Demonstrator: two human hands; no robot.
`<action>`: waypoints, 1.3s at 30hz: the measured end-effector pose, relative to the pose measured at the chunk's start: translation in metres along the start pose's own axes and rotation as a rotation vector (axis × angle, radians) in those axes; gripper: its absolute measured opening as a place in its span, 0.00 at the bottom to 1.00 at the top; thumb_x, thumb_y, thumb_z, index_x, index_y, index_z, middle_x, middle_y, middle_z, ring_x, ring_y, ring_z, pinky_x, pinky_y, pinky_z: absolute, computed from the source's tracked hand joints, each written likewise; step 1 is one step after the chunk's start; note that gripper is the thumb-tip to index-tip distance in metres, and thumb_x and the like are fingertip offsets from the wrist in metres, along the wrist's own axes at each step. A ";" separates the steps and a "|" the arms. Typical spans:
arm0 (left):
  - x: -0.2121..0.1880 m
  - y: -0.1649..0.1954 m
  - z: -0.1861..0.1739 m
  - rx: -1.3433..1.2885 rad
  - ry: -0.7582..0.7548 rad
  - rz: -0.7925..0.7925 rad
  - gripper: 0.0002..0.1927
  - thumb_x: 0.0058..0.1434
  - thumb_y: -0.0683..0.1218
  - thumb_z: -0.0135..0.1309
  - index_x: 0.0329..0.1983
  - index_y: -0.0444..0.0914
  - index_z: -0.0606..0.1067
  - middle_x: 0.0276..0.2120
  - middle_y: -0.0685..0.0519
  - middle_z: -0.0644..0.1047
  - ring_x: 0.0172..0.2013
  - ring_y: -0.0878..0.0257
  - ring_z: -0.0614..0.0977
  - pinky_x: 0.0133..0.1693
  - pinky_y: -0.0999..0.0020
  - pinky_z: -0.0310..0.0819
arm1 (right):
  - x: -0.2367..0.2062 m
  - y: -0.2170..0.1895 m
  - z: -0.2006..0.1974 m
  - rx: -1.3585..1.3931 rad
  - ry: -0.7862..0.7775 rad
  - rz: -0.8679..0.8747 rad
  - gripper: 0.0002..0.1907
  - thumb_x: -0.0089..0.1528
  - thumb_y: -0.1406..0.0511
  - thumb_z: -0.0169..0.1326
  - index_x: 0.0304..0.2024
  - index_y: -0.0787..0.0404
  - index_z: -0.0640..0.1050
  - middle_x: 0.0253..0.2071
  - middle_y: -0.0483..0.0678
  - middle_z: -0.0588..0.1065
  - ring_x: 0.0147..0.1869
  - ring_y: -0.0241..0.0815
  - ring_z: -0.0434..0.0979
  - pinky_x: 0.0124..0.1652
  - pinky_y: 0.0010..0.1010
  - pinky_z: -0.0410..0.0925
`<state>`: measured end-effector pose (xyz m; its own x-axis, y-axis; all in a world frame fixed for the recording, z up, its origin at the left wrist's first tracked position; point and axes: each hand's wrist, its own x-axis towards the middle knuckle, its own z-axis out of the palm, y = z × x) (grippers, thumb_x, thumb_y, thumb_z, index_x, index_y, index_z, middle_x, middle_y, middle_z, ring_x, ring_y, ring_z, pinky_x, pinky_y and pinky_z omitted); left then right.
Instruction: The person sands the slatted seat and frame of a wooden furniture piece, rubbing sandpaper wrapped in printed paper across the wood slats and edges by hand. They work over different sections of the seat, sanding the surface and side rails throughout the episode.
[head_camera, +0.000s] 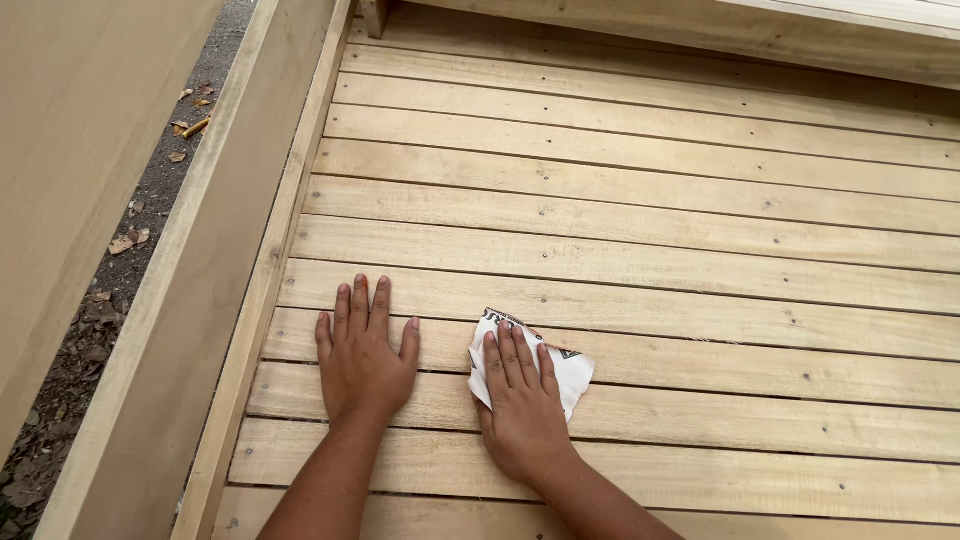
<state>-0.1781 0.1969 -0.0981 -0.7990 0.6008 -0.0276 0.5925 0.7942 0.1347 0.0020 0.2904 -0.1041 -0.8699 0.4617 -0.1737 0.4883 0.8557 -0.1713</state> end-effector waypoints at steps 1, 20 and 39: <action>-0.001 -0.001 0.001 -0.012 0.006 0.003 0.36 0.67 0.66 0.34 0.76 0.51 0.52 0.75 0.55 0.51 0.74 0.61 0.47 0.70 0.54 0.35 | 0.004 0.000 0.002 0.008 0.018 0.014 0.43 0.65 0.55 0.42 0.74 0.67 0.42 0.78 0.61 0.39 0.81 0.55 0.30 0.71 0.51 0.29; 0.001 0.002 -0.012 -0.039 -0.071 -0.002 0.38 0.66 0.65 0.32 0.79 0.51 0.50 0.78 0.54 0.49 0.74 0.59 0.45 0.69 0.53 0.33 | 0.152 0.036 -0.042 -0.072 -0.003 0.005 0.37 0.69 0.56 0.38 0.78 0.50 0.43 0.80 0.55 0.35 0.84 0.53 0.28 0.71 0.61 0.27; -0.001 0.001 -0.005 -0.037 -0.018 0.005 0.36 0.66 0.65 0.34 0.76 0.51 0.52 0.75 0.54 0.50 0.74 0.60 0.46 0.70 0.53 0.34 | 0.183 0.003 -0.058 -0.081 0.002 0.041 0.30 0.71 0.51 0.27 0.76 0.34 0.45 0.80 0.35 0.38 0.83 0.49 0.28 0.68 0.70 0.23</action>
<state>-0.1778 0.1965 -0.0927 -0.7937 0.6067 -0.0448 0.5922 0.7873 0.1716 -0.1597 0.3913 -0.0806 -0.8495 0.4969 -0.1773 0.5162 0.8522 -0.0849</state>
